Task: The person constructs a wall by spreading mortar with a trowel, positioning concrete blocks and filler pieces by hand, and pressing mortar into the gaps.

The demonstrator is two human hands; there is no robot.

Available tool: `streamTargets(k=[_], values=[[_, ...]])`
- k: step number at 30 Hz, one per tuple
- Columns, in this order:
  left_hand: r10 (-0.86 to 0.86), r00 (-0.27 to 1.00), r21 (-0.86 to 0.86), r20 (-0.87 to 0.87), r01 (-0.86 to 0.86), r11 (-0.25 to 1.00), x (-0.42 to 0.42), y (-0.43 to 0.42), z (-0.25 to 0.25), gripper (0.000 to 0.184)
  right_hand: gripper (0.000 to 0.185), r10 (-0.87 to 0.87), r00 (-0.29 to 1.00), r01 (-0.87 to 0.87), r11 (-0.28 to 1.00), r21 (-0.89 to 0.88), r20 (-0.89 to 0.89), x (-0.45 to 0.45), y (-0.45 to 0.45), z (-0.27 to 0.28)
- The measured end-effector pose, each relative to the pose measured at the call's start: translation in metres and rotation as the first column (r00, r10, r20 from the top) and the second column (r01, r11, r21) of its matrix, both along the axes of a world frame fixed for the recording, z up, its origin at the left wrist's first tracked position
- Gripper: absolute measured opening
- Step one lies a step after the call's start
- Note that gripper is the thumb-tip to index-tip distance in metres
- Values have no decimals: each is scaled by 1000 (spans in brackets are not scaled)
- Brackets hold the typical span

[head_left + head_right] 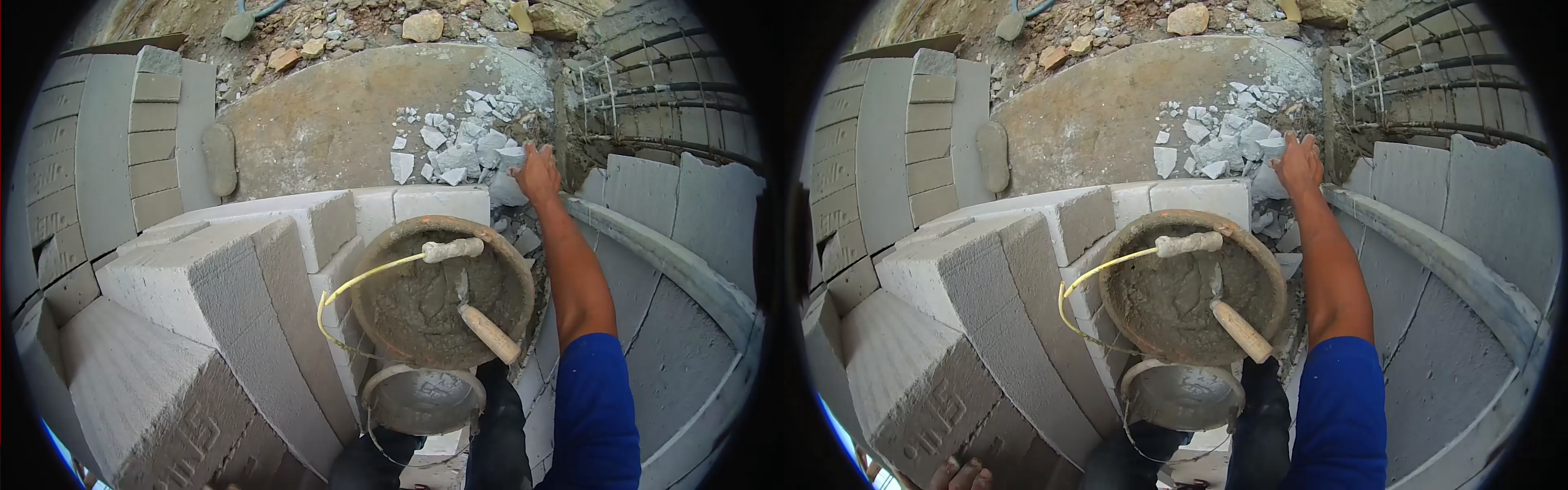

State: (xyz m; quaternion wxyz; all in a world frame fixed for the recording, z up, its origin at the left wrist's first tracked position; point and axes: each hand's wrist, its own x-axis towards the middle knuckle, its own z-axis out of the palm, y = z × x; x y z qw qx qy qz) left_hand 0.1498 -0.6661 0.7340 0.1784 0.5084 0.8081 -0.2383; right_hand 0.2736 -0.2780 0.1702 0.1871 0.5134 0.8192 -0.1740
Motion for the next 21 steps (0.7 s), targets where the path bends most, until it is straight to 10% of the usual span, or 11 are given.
streamTargets(k=[4, 13, 21], values=[[-24, 1000, 87, 3, 24, 996, -2, -6, 8, 40, 68, -214, 948, 221, 975, 4, -236, 36, -25, 89], [66, 996, 281, 65, -82, 956, 9, -17, 13, 37, 55, -182, 782, 209, 978, -24, -595, 151, -129, 349], [89, 996, 202, 31, -93, 975, 20, -17, 18, 47, 40, -158, 584, 367, 927, 84, -796, 278, -120, 474]])
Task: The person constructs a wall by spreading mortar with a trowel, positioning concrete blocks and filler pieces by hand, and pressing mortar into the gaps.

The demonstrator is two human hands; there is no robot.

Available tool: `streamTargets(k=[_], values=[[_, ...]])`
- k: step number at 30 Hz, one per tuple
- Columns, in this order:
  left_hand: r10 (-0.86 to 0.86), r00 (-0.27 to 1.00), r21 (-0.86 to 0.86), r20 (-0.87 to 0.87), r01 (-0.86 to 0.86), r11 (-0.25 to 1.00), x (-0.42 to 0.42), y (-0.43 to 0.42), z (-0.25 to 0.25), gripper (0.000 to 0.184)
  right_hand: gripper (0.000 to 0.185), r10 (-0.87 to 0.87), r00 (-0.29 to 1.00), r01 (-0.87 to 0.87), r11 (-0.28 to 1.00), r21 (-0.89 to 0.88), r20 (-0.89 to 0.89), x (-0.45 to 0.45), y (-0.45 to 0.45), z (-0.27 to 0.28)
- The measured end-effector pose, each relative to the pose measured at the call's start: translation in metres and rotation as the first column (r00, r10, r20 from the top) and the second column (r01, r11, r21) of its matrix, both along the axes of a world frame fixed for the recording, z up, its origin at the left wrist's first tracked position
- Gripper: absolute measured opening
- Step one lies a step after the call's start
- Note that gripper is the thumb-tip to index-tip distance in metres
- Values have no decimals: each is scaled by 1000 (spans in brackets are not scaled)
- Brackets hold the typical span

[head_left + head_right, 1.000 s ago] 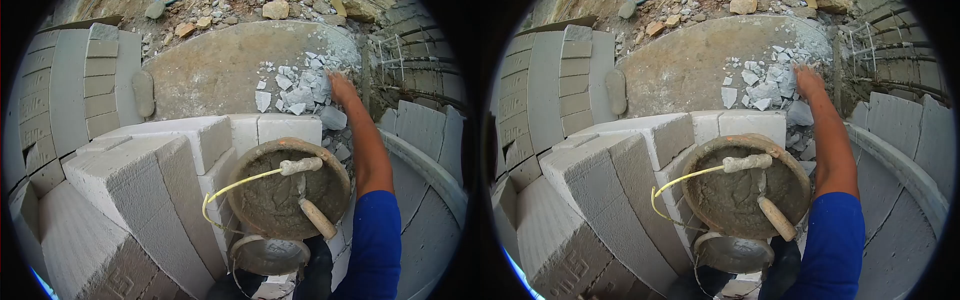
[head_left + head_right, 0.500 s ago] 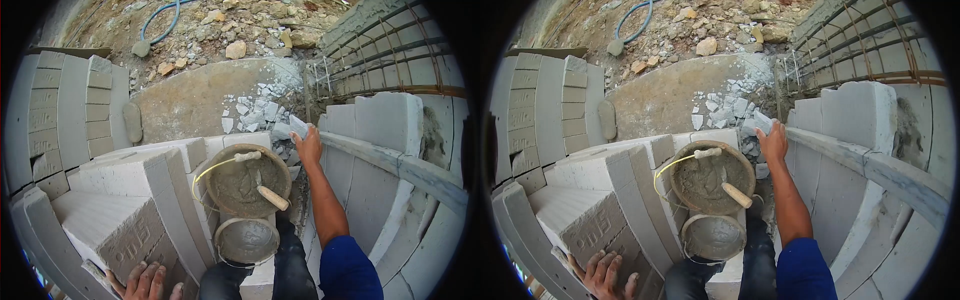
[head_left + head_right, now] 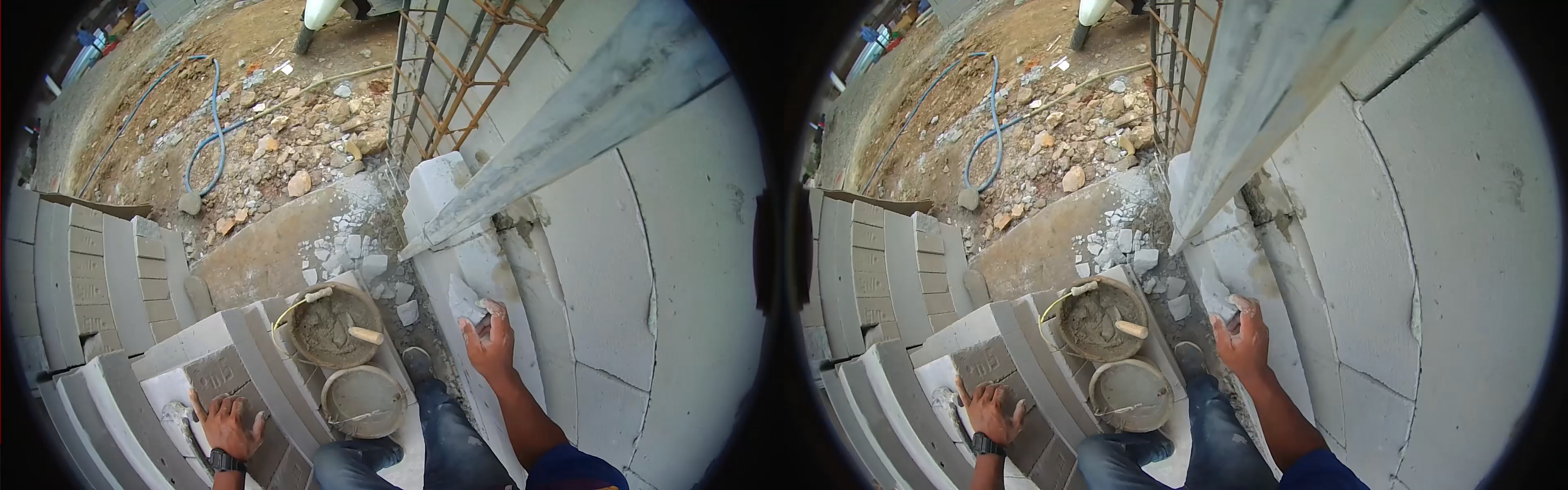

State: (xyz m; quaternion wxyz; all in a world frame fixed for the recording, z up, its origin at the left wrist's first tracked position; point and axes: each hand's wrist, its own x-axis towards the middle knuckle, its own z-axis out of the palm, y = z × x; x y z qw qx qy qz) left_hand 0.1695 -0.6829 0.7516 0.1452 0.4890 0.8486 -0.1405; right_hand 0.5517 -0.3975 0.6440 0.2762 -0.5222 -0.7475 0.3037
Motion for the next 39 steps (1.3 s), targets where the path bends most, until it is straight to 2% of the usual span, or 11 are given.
streamTargets(k=[3, 5, 8, 11, 14, 20, 26, 32, 35, 38, 39], values=[[-34, 999, -76, -38, 31, 997, 5, 3, 3, 48, 32, -82, 997, 79, 979, 187, 8, 24, 31, 26], [-98, 991, -11, -86, 97, 995, 4, -7, -5, 44, 31, -99, 993, 74, 942, 329, 60, 30, 55, 36], [-114, 989, 20, -98, 116, 993, 9, -1, -1, 42, 27, -187, 982, 157, 892, 423, 30, 22, 84, 39], [-106, 990, -17, -88, 105, 994, 11, -5, -5, 43, 22, -269, 954, 175, 855, 488, 129, 8, 108, 20], [-97, 992, -41, -85, 94, 995, 11, -2, -1, 43, 21, -297, 941, 195, 868, 458, 163, -6, 127, 12], [-91, 992, -29, -85, 89, 996, 10, -2, -2, 40, 23, -322, 942, 245, 851, 466, 93, -26, 150, 0], [-83, 993, 4, -79, 84, 996, 14, 1, 2, 40, 29, -358, 917, 269, 881, 388, 178, -28, 141, -14], [-89, 993, -38, -76, 86, 996, 14, 2, 3, 42, 39, -309, 925, 262, 941, 216, 222, -16, 126, -7], [-115, 989, -53, -98, 111, 992, 10, -2, -2, 42, 46, -284, 923, 192, 924, 332, 259, -15, 128, -14], [-99, 991, -60, -90, 94, 994, 12, 2, 0, 41, 50, -254, 915, 254, 966, 41, 312, -29, 128, 7], [-81, 994, -64, -79, 76, 995, 14, 4, 2, 41, 52, -258, 915, 257, 965, 42, 312, -33, 129, 6]])
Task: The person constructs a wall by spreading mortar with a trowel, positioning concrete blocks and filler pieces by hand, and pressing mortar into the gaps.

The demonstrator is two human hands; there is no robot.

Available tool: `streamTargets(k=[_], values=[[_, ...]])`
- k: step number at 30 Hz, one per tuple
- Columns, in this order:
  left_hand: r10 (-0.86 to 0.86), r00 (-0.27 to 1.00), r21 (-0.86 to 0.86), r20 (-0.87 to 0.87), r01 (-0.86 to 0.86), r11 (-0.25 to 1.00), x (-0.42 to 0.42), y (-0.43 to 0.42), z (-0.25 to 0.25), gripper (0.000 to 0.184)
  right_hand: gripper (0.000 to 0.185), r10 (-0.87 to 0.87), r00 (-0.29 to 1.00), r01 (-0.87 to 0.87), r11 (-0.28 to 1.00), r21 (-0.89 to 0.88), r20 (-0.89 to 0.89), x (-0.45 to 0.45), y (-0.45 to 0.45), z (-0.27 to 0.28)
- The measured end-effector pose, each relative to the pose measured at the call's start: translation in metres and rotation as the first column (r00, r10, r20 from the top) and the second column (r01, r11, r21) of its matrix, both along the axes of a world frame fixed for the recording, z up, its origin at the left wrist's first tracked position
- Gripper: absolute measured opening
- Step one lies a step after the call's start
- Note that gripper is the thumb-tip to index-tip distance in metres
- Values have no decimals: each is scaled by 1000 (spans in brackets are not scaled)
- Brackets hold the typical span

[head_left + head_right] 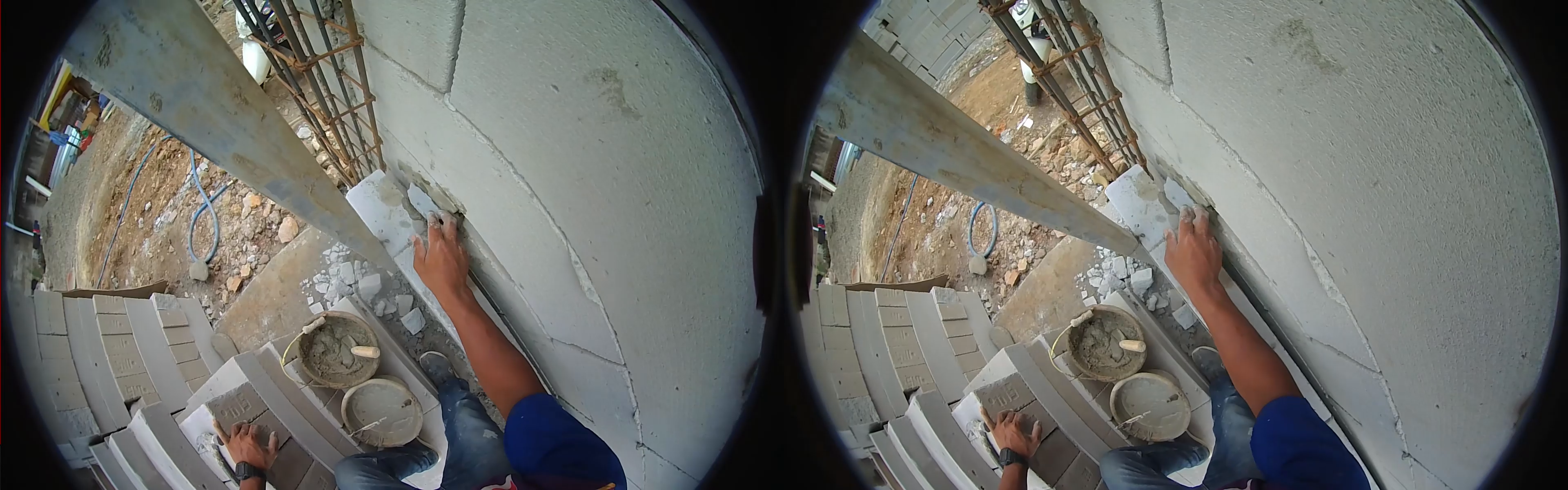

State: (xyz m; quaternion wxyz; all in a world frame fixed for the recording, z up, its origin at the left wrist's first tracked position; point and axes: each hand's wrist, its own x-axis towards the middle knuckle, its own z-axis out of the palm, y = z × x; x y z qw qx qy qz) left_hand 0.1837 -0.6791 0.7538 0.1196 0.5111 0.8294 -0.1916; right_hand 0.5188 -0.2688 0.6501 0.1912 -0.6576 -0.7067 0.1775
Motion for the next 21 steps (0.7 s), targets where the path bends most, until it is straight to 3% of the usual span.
streamTargets(k=[8, 11, 17, 21], values=[[0, 1000, 33, 15, 0, 999, 1, 0, -1, 39, 59, 110, 987, -104, 993, 53, -115, -4, 9, -23], [3, 1000, 47, 14, -4, 999, 0, 0, -2, 38, 58, 130, 987, -124, 990, 64, -90, -2, 2, -13], [-28, 1000, 67, 2, 28, 997, 1, 0, -2, 36, 58, 129, 991, -131, 985, -116, -22, -9, 21, -10], [-40, 999, 83, 0, 40, 996, -1, -2, -5, 36, 60, 127, 991, -128, 992, -23, -39, -10, 20, -1]])
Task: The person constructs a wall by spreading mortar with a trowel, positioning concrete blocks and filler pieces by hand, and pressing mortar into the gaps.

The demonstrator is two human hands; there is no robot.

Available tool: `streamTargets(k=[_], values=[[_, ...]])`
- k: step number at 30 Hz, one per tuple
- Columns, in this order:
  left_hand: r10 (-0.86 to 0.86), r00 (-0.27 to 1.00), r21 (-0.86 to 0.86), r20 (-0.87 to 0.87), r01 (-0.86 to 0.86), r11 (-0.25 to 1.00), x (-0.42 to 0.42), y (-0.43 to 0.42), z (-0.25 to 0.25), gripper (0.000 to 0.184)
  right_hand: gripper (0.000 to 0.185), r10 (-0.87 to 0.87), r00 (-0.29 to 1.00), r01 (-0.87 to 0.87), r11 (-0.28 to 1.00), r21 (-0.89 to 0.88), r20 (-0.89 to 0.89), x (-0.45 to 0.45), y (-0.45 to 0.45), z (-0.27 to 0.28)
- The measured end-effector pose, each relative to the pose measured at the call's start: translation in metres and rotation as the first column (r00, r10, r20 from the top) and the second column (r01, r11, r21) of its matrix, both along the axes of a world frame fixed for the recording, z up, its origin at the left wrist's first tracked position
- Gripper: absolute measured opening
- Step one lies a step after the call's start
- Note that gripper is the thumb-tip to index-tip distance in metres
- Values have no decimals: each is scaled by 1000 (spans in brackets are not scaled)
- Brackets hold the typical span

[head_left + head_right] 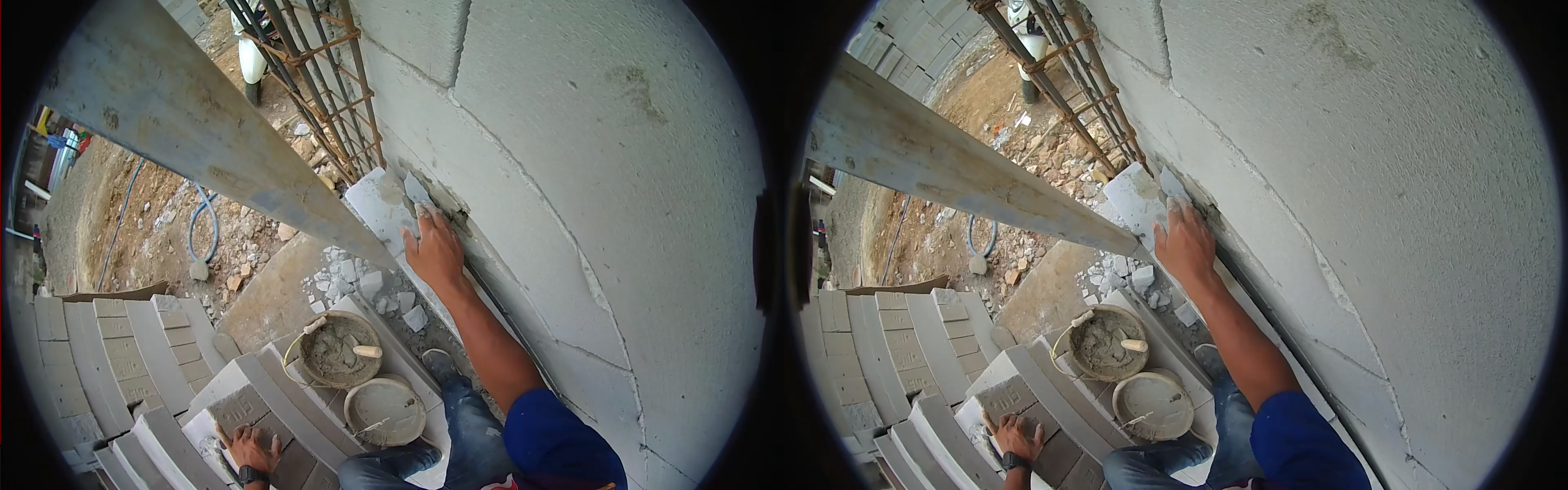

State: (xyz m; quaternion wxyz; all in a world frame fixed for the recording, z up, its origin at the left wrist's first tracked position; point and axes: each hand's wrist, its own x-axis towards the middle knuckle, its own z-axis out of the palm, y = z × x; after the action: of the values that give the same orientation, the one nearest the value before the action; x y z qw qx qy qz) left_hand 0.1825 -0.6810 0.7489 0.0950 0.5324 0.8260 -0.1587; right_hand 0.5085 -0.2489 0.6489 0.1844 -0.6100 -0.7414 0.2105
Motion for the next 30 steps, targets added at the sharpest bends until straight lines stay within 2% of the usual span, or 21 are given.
streamTargets(k=[5, 8, 11, 14, 17, 20, 23, 26, 29, 30], values=[[-13, 1000, -12, -24, 13, 1000, -6, -4, -4, 37, 64, 36, 999, -38, 993, 107, 28, -15, 27, -6], [0, 1000, -26, -5, 0, 1000, -2, -2, -1, 38, 66, 30, 1000, -29, 991, -133, 3, -24, 41, 2], [9, 1000, -39, 2, -9, 999, -2, 0, 1, 38, 68, 12, 1000, -11, 1000, 27, -15, -24, 30, 10], [14, 1000, -55, 14, -13, 998, 1, -3, 2, 37, 68, -31, 1000, 30, 978, -204, -1, -22, 34, -8], [16, 1000, -50, 12, -15, 999, -3, 3, 2, 37, 70, -16, 1000, 16, 1000, -1, -19, -21, 26, -7], [19, 1000, -53, 17, -18, 998, -1, -2, 0, 38, 72, 16, 999, -15, 1000, 19, -49, -22, 30, 6], [10, 1000, -56, 1, -10, 998, -3, 0, 0, 38, 76, -29, 999, 19, 961, -276, -33, -27, 56, 0], [-24, 999, -50, -23, 23, 999, -7, -4, -5, 38, 81, -24, 999, 20, 993, -120, -35, -30, 60, -6], [-20, 1000, -43, -24, 19, 999, -6, -5, -4, 39, 83, -6, 1000, 9, 941, -337, 12, -32, 64, 13], [-12, 1000, -43, -19, 12, 999, -5, -5, -2, 40, 84, -21, 1000, 26, 935, -352, 20, -30, 63, 13]])
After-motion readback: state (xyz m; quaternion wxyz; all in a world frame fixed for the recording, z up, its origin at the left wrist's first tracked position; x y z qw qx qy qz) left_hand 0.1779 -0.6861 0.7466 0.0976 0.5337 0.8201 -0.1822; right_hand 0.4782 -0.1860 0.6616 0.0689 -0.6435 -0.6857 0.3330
